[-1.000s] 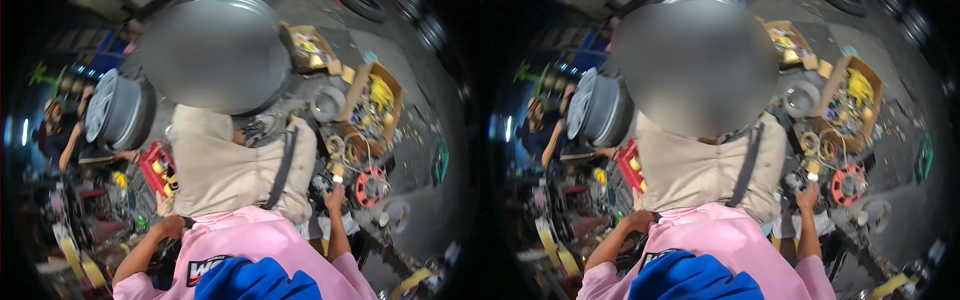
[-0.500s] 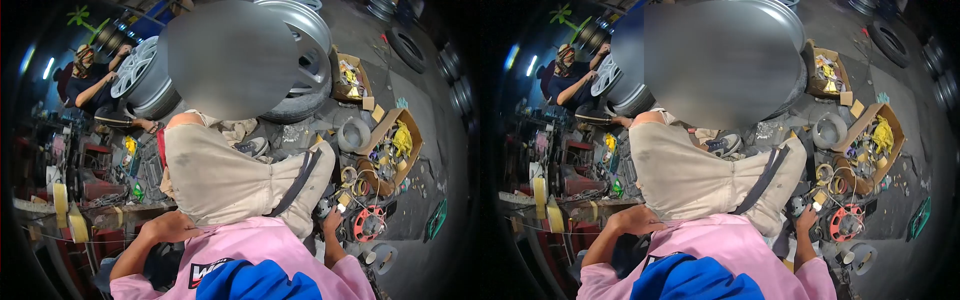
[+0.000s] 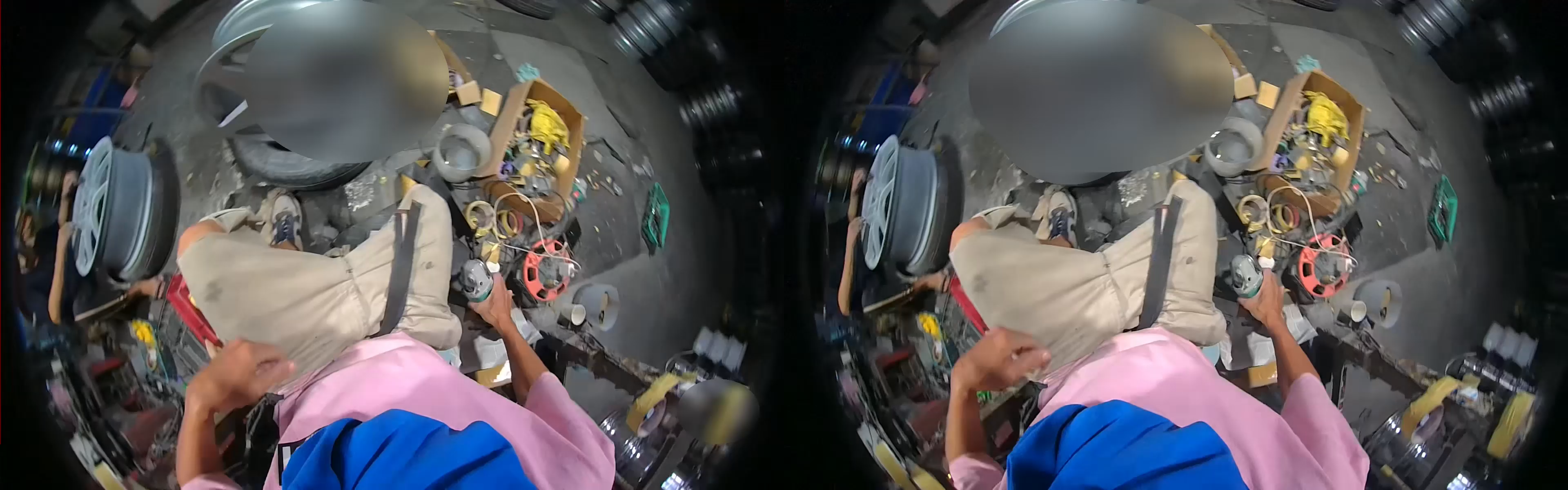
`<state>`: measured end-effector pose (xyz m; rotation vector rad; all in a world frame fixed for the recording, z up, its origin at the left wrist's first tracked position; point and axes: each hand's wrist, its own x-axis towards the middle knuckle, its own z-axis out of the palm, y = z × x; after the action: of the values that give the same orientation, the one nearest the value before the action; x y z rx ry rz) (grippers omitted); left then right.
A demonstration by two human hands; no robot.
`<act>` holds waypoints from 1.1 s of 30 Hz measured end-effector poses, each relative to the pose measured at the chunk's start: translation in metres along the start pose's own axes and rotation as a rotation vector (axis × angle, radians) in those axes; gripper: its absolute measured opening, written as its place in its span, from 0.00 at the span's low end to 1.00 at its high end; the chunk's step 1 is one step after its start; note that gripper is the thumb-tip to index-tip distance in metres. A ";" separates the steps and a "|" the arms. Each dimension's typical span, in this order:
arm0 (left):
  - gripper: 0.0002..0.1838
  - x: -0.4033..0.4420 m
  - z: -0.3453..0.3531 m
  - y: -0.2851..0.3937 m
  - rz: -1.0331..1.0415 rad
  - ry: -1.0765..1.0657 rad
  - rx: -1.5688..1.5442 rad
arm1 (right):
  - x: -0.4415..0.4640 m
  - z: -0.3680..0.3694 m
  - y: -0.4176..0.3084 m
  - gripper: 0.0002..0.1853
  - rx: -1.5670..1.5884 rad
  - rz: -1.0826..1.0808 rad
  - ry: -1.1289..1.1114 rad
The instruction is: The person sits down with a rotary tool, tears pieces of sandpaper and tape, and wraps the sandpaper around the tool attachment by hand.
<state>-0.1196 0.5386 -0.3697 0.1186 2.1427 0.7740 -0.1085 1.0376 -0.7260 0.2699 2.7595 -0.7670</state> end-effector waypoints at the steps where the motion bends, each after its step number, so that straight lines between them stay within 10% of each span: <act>1: 0.15 0.014 -0.009 0.005 0.022 -0.017 0.006 | -0.008 -0.013 -0.014 0.45 -0.008 0.024 0.014; 10: 0.17 0.183 -0.056 0.083 0.594 0.087 -0.040 | -0.069 -0.120 -0.163 0.50 0.062 -0.082 0.157; 19: 0.23 0.269 -0.022 0.047 0.210 -0.341 -0.699 | -0.052 -0.080 -0.275 0.38 -0.025 -0.376 0.065; 33: 0.23 0.262 -0.021 0.004 0.115 -0.312 -0.857 | -0.041 -0.107 -0.298 0.43 0.321 -0.329 -0.281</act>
<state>-0.3056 0.6199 -0.5362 -0.0871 1.3801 1.5582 -0.1653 0.8384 -0.4830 -0.2252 2.4341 -1.2285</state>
